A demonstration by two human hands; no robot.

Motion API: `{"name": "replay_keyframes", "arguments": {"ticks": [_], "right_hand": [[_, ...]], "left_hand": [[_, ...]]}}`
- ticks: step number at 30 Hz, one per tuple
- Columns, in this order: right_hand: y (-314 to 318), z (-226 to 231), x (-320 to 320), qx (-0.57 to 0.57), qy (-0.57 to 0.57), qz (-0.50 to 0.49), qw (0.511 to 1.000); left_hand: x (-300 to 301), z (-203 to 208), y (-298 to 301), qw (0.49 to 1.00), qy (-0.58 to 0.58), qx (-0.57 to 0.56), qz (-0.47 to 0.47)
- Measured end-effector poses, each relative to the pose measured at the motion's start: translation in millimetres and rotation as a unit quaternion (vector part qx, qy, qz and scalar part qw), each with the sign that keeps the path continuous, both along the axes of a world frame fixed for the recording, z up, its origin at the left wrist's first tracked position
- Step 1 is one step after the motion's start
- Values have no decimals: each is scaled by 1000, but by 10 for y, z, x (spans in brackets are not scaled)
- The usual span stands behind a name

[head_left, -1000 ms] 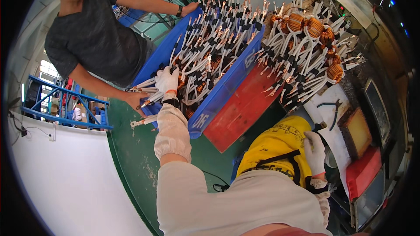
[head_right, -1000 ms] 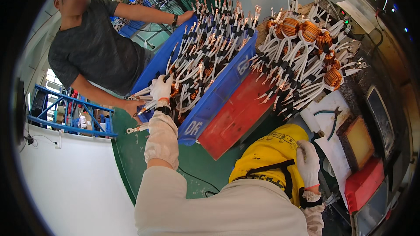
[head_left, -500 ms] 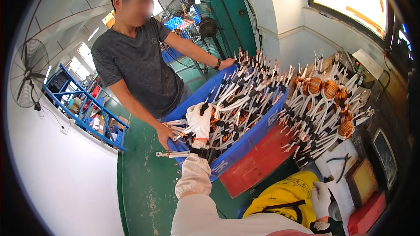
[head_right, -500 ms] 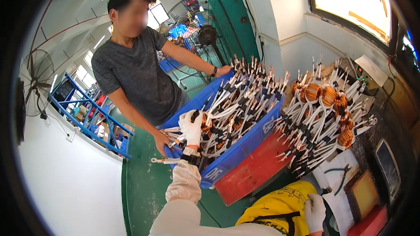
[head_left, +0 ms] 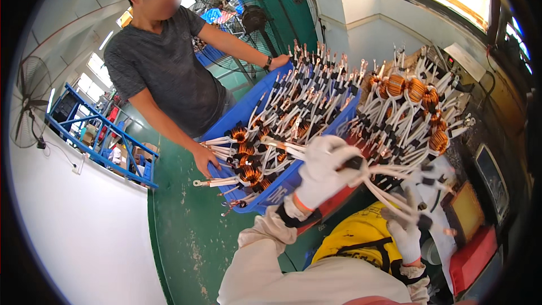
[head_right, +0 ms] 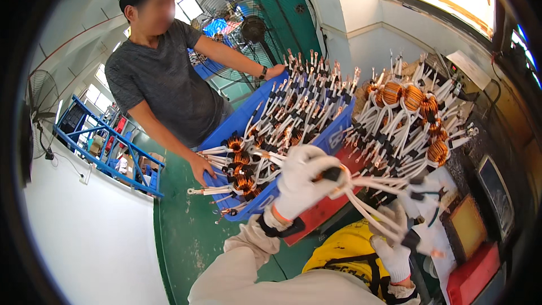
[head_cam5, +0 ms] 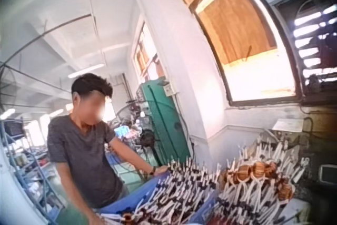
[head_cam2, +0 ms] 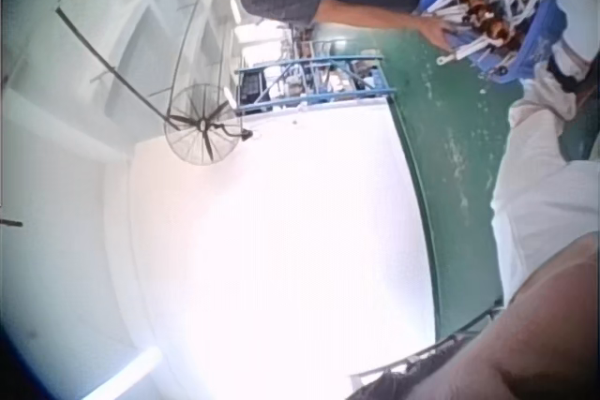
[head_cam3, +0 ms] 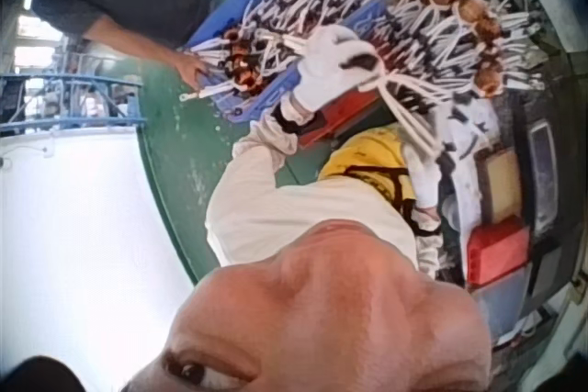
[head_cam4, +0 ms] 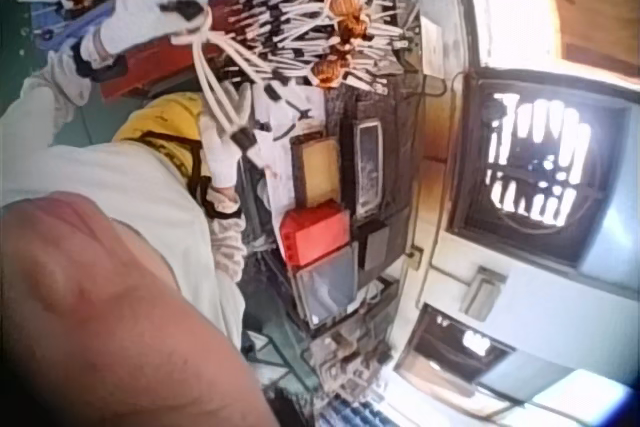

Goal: The person is assembling and organizing copper induction coils and electrical components into a crate at an assembly station.

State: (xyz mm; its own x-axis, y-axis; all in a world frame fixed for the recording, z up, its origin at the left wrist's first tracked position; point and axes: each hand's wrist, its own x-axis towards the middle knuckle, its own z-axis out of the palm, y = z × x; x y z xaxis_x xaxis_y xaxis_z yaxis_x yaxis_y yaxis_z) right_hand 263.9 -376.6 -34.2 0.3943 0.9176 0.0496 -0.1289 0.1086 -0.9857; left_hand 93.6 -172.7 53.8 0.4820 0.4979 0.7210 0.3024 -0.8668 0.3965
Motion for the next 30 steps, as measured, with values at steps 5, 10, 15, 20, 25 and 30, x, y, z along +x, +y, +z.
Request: {"name": "replay_keyframes", "arguments": {"ticks": [5,10,15,20,25,30], "right_hand": [[-158,98,-39,115,199,-25,973],[-649,-359,266,47,194,-66,978],[-748,-844,319,46,392,-114,912],[-639,-1154,472,86,417,-59,903],[-602,-1409,613,126,449,-94,880],[-692,-1354,580,136,412,-54,899]], "left_hand": [[377,-254,-649,993,-17,-54,-103],[396,-934,-1040,977,37,-143,-154],[360,-1465,-1182,966,126,-79,-210],[237,-1648,-1216,922,202,-168,-285],[511,-1590,-825,871,217,-257,-359],[979,-1791,-970,888,153,-263,-344]]}}
